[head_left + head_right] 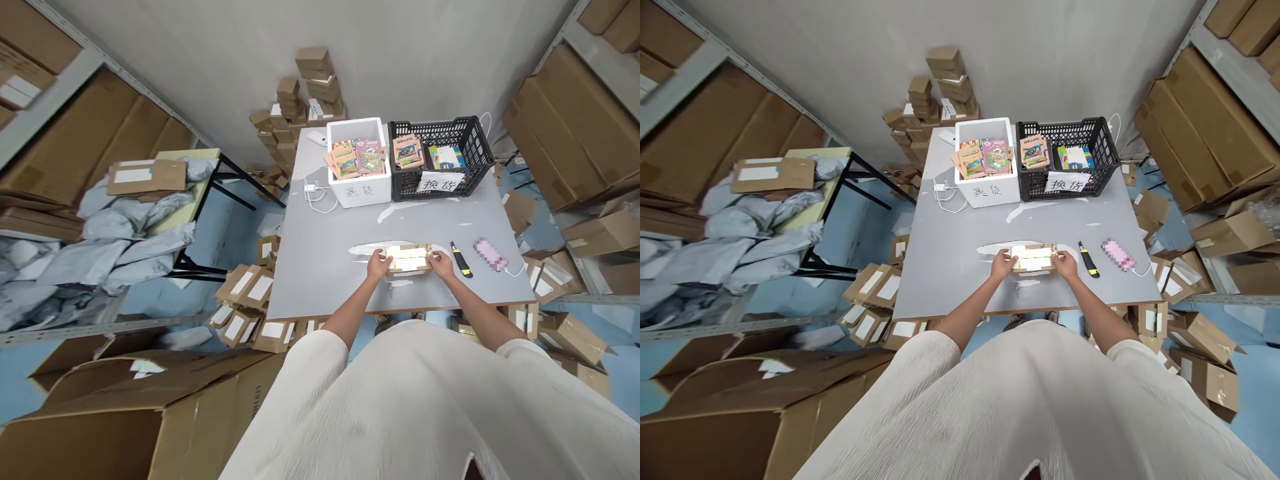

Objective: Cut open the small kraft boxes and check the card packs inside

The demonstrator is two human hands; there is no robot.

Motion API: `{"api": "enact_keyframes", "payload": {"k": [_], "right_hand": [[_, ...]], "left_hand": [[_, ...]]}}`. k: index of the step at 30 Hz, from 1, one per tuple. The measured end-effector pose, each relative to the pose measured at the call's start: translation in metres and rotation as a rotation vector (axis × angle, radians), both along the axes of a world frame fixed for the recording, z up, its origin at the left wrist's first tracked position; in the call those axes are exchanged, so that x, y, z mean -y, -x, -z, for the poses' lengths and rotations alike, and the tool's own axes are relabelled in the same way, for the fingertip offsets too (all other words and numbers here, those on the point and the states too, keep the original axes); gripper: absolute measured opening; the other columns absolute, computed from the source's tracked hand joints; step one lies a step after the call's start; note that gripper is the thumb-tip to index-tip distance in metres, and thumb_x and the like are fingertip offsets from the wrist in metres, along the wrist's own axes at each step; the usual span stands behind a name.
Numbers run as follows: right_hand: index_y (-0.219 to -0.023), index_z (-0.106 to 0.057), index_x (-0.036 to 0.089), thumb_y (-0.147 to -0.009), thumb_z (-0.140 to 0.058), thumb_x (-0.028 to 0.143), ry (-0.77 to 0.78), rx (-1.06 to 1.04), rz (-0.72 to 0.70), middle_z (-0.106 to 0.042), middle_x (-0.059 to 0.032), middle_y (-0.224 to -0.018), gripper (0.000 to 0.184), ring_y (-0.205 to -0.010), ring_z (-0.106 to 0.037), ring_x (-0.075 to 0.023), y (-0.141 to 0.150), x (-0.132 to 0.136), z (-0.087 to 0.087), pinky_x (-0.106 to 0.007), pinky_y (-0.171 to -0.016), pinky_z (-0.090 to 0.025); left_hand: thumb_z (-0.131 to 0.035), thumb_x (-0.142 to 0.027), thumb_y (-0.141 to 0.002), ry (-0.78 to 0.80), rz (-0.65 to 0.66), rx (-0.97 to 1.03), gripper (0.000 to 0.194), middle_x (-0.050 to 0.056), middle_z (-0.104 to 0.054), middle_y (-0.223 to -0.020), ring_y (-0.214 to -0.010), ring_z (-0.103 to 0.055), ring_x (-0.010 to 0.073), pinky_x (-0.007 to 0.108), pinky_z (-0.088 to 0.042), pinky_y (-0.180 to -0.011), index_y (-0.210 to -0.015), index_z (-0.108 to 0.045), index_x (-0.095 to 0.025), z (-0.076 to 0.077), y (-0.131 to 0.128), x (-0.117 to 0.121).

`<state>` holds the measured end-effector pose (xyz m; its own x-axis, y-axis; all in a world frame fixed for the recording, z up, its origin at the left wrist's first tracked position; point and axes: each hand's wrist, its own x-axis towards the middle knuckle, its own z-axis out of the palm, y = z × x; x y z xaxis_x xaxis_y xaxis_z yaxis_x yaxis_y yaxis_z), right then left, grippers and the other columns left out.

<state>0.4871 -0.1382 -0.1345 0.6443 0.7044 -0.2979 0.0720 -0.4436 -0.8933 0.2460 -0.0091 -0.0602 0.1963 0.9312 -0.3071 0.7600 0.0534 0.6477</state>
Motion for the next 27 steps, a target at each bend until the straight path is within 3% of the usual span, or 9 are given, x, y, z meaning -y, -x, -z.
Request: {"api": "enact_keyframes", "payload": {"k": [3,9,13,20,24,27], "right_hand": [[-0.100,-0.077,0.023,-0.078,-0.078,0.058,-0.011,-0.032,0.021,-0.076,-0.0039,-0.081,0.041,-0.087,-0.072,-0.0289,0.001,0.005,0.006,-0.042,-0.089,-0.059],[-0.097,-0.073,0.022,-0.077,-0.079,0.050,-0.080,-0.107,0.027,-0.081,-0.0125,-0.113,0.035,-0.114,-0.073,-0.0312,0.003,0.002,0.006,-0.046,-0.108,-0.056],[-0.115,-0.072,0.019,-0.077,-0.077,0.040,-0.122,-0.150,0.040,-0.078,-0.0152,-0.128,0.044,-0.119,-0.073,-0.0297,0.006,-0.003,0.005,-0.046,-0.112,-0.055],[-0.136,-0.067,0.021,-0.079,-0.072,0.030,-0.078,-0.137,0.014,-0.075,-0.0125,-0.136,0.058,-0.106,-0.075,-0.0262,0.007,-0.005,-0.010,-0.044,-0.107,-0.058],[-0.140,-0.066,0.022,-0.085,-0.072,0.041,-0.134,-0.155,0.027,-0.075,-0.0127,-0.137,0.059,-0.113,-0.073,-0.0279,0.002,-0.005,-0.021,-0.040,-0.104,-0.057],[-0.135,-0.068,0.021,-0.089,-0.069,0.055,-0.099,-0.121,0.040,-0.077,-0.0122,-0.128,0.058,-0.115,-0.073,-0.0302,0.002,-0.005,-0.022,-0.041,-0.104,-0.056]], "left_hand": [[-0.077,-0.038,-0.096,0.030,-0.008,0.032,0.041,0.007,-0.079,-0.118,-0.112,-0.074,0.0247,0.035,-0.055,-0.100,-0.133,-0.067,-0.024,0.006,0.004,0.005],[-0.075,-0.029,-0.096,-0.020,-0.015,0.087,0.040,0.013,-0.076,-0.133,-0.108,-0.074,0.0229,0.036,-0.057,-0.101,-0.134,-0.068,-0.020,0.006,0.000,0.010],[-0.075,-0.027,-0.096,-0.014,-0.001,0.110,0.045,0.012,-0.076,-0.136,-0.112,-0.075,0.0234,0.037,-0.058,-0.103,-0.140,-0.065,-0.021,0.006,-0.003,0.012],[-0.067,-0.027,-0.100,0.014,-0.027,0.114,0.053,0.011,-0.074,-0.143,-0.124,-0.072,0.0226,0.035,-0.053,-0.108,-0.152,-0.056,-0.024,-0.005,-0.010,0.014],[-0.064,-0.045,-0.105,-0.053,-0.089,0.210,0.049,0.012,-0.073,-0.142,-0.125,-0.071,0.0228,0.033,-0.053,-0.105,-0.148,-0.058,-0.023,-0.013,-0.014,0.010],[-0.066,-0.042,-0.103,-0.089,-0.096,0.226,0.046,0.011,-0.077,-0.127,-0.116,-0.072,0.0228,0.032,-0.053,-0.100,-0.144,-0.059,-0.021,-0.008,-0.012,0.011]]}}
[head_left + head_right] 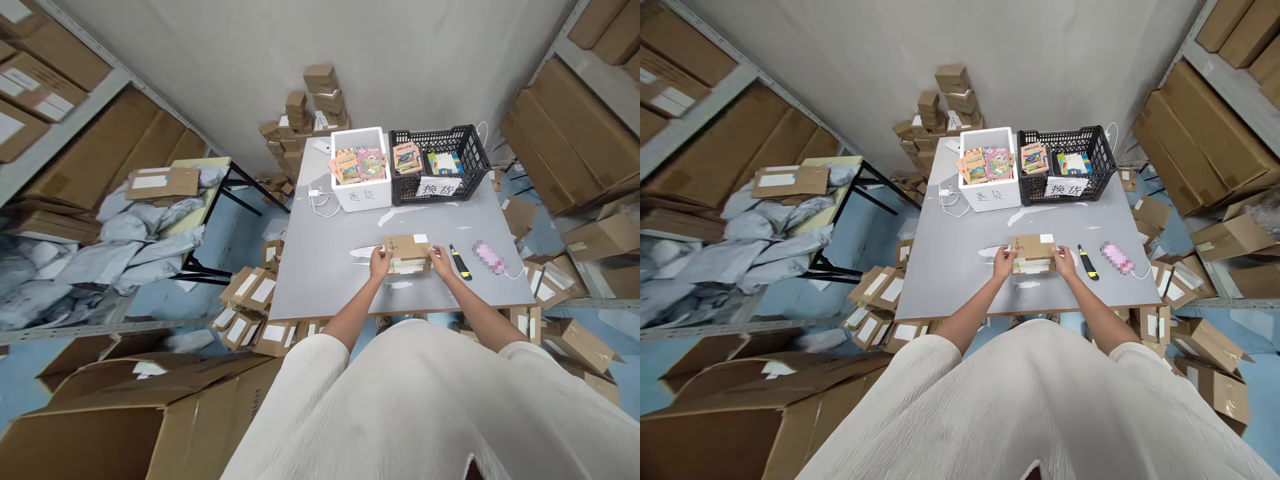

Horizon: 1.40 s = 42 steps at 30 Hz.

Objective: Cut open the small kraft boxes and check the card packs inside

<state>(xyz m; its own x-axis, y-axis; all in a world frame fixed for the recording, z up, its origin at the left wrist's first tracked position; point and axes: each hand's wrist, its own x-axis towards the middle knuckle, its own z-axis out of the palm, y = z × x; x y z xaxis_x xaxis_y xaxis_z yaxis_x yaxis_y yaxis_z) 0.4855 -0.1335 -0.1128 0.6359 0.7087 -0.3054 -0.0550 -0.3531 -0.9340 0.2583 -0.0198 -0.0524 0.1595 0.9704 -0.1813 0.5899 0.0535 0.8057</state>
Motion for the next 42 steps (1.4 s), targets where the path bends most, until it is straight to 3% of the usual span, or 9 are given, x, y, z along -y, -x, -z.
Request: {"api": "enact_keyframes", "payload": {"k": [4,7,10,16,24,28,35,38,42], "right_hand": [[-0.128,-0.071,0.020,-0.088,-0.070,0.054,0.123,0.074,-0.042,-0.078,-0.0094,-0.112,0.052,-0.108,-0.073,-0.0295,0.005,0.009,0.011,-0.040,-0.100,-0.055],[-0.117,-0.073,0.020,-0.088,-0.072,0.051,0.223,0.107,-0.095,-0.079,-0.0090,-0.102,0.042,-0.104,-0.073,-0.0298,0.007,0.020,0.022,-0.039,-0.095,-0.055],[-0.111,-0.074,0.021,-0.087,-0.076,0.050,0.255,0.118,-0.111,-0.080,-0.0093,-0.100,0.038,-0.102,-0.075,-0.0297,0.005,0.025,0.029,-0.039,-0.093,-0.056],[-0.128,-0.072,0.021,-0.084,-0.076,0.042,0.211,0.183,-0.123,-0.080,-0.0108,-0.120,0.049,-0.111,-0.075,-0.0286,0.002,0.015,0.032,-0.043,-0.105,-0.056],[-0.152,-0.061,0.020,-0.076,-0.071,0.026,0.093,0.080,-0.115,-0.075,-0.0160,-0.139,0.077,-0.113,-0.076,-0.0284,0.010,0.000,0.037,-0.048,-0.113,-0.055],[-0.158,-0.055,0.022,-0.072,-0.071,0.023,0.082,-0.013,-0.069,-0.076,-0.0148,-0.140,0.088,-0.116,-0.075,-0.0280,0.009,-0.004,0.028,-0.048,-0.113,-0.056],[-0.150,-0.063,0.022,-0.089,-0.068,0.055,0.033,-0.030,0.027,-0.075,-0.0134,-0.138,0.070,-0.119,-0.073,-0.0291,0.001,-0.001,-0.006,-0.039,-0.105,-0.057],[-0.142,-0.069,0.020,-0.089,-0.069,0.056,0.080,0.022,0.005,-0.077,-0.0136,-0.129,0.064,-0.117,-0.073,-0.0299,0.003,0.004,-0.008,-0.039,-0.103,-0.057],[-0.118,-0.080,0.020,-0.088,-0.071,0.048,0.160,0.083,-0.071,-0.081,-0.0123,-0.118,0.042,-0.117,-0.073,-0.0301,0.007,0.017,0.000,-0.039,-0.104,-0.055]], "left_hand": [[-0.073,-0.030,-0.097,0.056,0.019,-0.090,0.043,0.004,-0.075,-0.102,-0.101,-0.073,0.0210,0.030,-0.052,-0.093,-0.137,-0.061,-0.022,0.020,0.011,0.007],[-0.082,-0.027,-0.090,0.101,0.010,-0.127,0.043,0.001,-0.072,-0.096,-0.095,-0.073,0.0199,0.029,-0.053,-0.088,-0.128,-0.064,-0.023,0.035,0.020,0.012],[-0.088,-0.026,-0.084,0.114,-0.007,-0.106,0.047,0.002,-0.072,-0.104,-0.090,-0.072,0.0180,0.029,-0.055,-0.086,-0.125,-0.065,-0.024,0.045,0.024,0.012],[-0.084,-0.020,-0.082,0.142,-0.009,-0.078,0.062,0.011,-0.071,-0.131,-0.103,-0.074,0.0207,0.034,-0.057,-0.095,-0.140,-0.062,-0.022,0.053,0.019,0.003],[-0.075,-0.010,-0.084,0.202,0.099,0.068,0.077,0.013,-0.069,-0.147,-0.128,-0.070,0.0238,0.039,-0.053,-0.113,-0.155,-0.051,-0.025,0.051,0.009,0.003],[-0.081,-0.019,-0.083,0.238,0.041,0.103,0.088,0.014,-0.067,-0.150,-0.129,-0.071,0.0260,0.040,-0.054,-0.111,-0.162,-0.043,-0.028,0.040,0.003,0.000],[-0.074,-0.047,-0.097,0.067,-0.042,0.120,0.064,0.012,-0.071,-0.132,-0.118,-0.071,0.0250,0.036,-0.053,-0.101,-0.152,-0.052,-0.023,0.018,-0.005,-0.007],[-0.073,-0.047,-0.097,0.028,-0.049,0.043,0.056,0.008,-0.070,-0.118,-0.112,-0.069,0.0229,0.034,-0.051,-0.100,-0.144,-0.056,-0.022,0.024,0.000,0.001],[-0.073,-0.034,-0.095,0.042,-0.011,-0.011,0.049,0.006,-0.069,-0.110,-0.104,-0.069,0.0210,0.033,-0.051,-0.097,-0.139,-0.058,-0.020,0.040,0.011,0.015]]}}
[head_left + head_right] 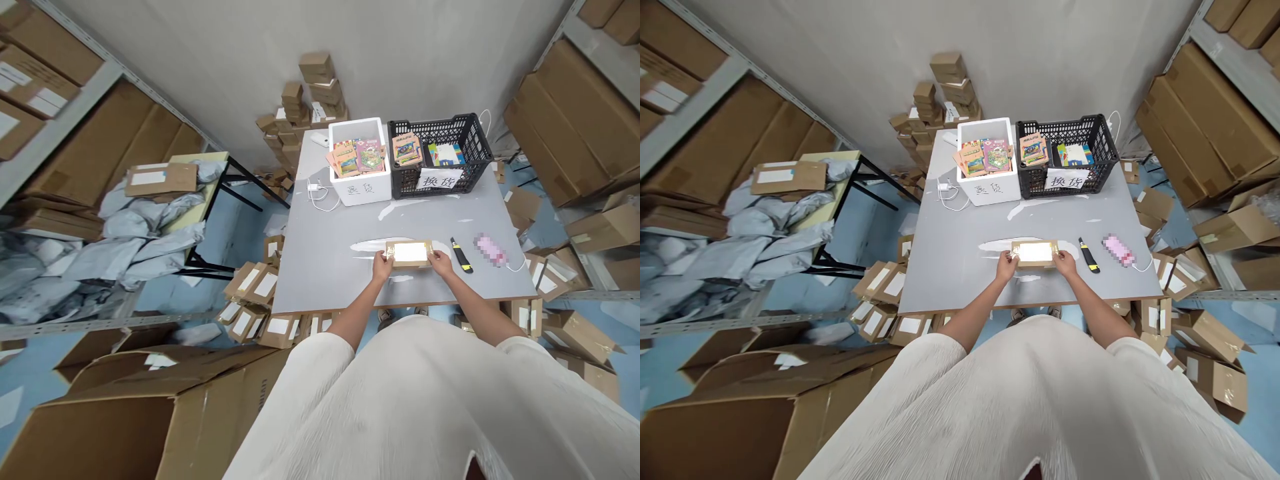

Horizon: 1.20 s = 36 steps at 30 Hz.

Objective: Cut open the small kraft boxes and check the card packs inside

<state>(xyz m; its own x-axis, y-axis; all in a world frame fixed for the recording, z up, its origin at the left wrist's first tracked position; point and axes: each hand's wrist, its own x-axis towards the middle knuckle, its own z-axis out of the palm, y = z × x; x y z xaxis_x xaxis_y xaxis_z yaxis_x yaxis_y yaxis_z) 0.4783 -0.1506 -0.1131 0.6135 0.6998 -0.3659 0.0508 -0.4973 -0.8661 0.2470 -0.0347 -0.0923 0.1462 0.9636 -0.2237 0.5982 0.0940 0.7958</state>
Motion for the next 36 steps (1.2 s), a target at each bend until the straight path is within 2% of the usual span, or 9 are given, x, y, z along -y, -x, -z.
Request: {"api": "enact_keyframes", "payload": {"k": [4,9,16,21,24,27,30,33,36], "right_hand": [[-0.108,-0.084,0.023,-0.090,-0.069,0.047,0.009,0.056,-0.046,-0.084,-0.0100,-0.115,0.034,-0.115,-0.074,-0.0306,0.000,0.007,0.004,-0.039,-0.102,-0.055],[-0.101,-0.086,0.023,-0.094,-0.064,0.049,-0.004,0.145,-0.114,-0.084,-0.0103,-0.107,0.036,-0.107,-0.076,-0.0324,0.001,0.007,0.004,-0.041,-0.098,-0.057],[-0.093,-0.083,0.022,-0.098,-0.052,0.051,-0.085,0.161,0.008,-0.080,-0.0121,-0.105,0.042,-0.122,-0.067,-0.0336,0.010,0.003,0.004,-0.043,-0.110,-0.053],[-0.116,-0.078,0.022,-0.091,-0.064,0.047,-0.265,0.154,-0.042,-0.070,-0.0126,-0.137,0.038,-0.133,-0.061,-0.0296,0.031,-0.010,-0.012,-0.043,-0.122,-0.045],[-0.136,-0.069,0.024,-0.079,-0.081,0.052,-0.204,0.123,-0.041,-0.060,-0.0141,-0.152,0.065,-0.139,-0.057,-0.0329,0.058,-0.026,-0.023,-0.048,-0.122,-0.046],[-0.149,-0.058,0.024,-0.077,-0.083,0.054,-0.210,0.069,-0.077,-0.059,-0.0160,-0.153,0.082,-0.138,-0.058,-0.0326,0.089,-0.043,-0.032,-0.047,-0.120,-0.048],[-0.153,-0.055,0.024,-0.083,-0.076,0.049,-0.298,0.081,-0.163,-0.062,-0.0148,-0.151,0.078,-0.138,-0.060,-0.0322,0.111,-0.054,-0.039,-0.048,-0.121,-0.048],[-0.154,-0.057,0.022,-0.083,-0.073,0.043,-0.346,0.143,-0.218,-0.063,-0.0149,-0.151,0.076,-0.142,-0.058,-0.0333,0.114,-0.058,-0.044,-0.048,-0.123,-0.047],[-0.156,-0.058,0.021,-0.083,-0.073,0.041,-0.347,0.201,-0.211,-0.064,-0.0155,-0.151,0.077,-0.144,-0.057,-0.0336,0.101,-0.055,-0.049,-0.047,-0.125,-0.046]], "left_hand": [[-0.074,-0.033,-0.094,-0.028,0.016,-0.026,0.048,0.006,-0.070,-0.113,-0.108,-0.068,0.0216,0.033,-0.050,-0.100,-0.139,-0.059,-0.023,0.004,0.004,0.005],[-0.073,-0.032,-0.096,-0.036,0.017,-0.082,0.057,0.006,-0.071,-0.119,-0.115,-0.067,0.0231,0.035,-0.050,-0.103,-0.149,-0.052,-0.024,-0.006,0.000,0.008],[-0.068,-0.023,-0.096,-0.220,0.087,-0.176,0.042,0.013,-0.063,-0.141,-0.139,-0.056,0.0305,0.045,-0.041,-0.120,-0.137,-0.060,-0.026,-0.023,0.003,0.013],[-0.061,-0.009,-0.094,-0.248,-0.066,-0.204,0.033,0.014,-0.063,-0.136,-0.135,-0.058,0.0315,0.047,-0.042,-0.120,-0.123,-0.066,-0.024,-0.045,0.011,0.008],[-0.055,-0.016,-0.103,-0.334,0.005,-0.062,0.026,0.012,-0.066,-0.132,-0.121,-0.065,0.0256,0.041,-0.048,-0.115,-0.126,-0.066,-0.023,-0.061,0.016,0.010],[-0.062,-0.027,-0.104,-0.408,0.131,-0.001,0.032,0.011,-0.068,-0.133,-0.122,-0.066,0.0261,0.041,-0.051,-0.112,-0.136,-0.065,-0.024,-0.076,0.028,0.018],[-0.065,-0.026,-0.101,-0.429,0.132,-0.020,0.040,0.013,-0.067,-0.139,-0.128,-0.064,0.0281,0.043,-0.051,-0.114,-0.141,-0.064,-0.025,-0.085,0.047,0.022],[-0.063,-0.023,-0.101,-0.400,0.094,0.008,0.045,0.012,-0.067,-0.140,-0.123,-0.067,0.0260,0.039,-0.055,-0.108,-0.146,-0.061,-0.026,-0.088,0.060,0.019],[-0.065,-0.024,-0.101,-0.366,0.104,0.029,0.047,0.011,-0.068,-0.140,-0.122,-0.068,0.0252,0.038,-0.056,-0.105,-0.148,-0.061,-0.027,-0.087,0.054,0.014]]}}
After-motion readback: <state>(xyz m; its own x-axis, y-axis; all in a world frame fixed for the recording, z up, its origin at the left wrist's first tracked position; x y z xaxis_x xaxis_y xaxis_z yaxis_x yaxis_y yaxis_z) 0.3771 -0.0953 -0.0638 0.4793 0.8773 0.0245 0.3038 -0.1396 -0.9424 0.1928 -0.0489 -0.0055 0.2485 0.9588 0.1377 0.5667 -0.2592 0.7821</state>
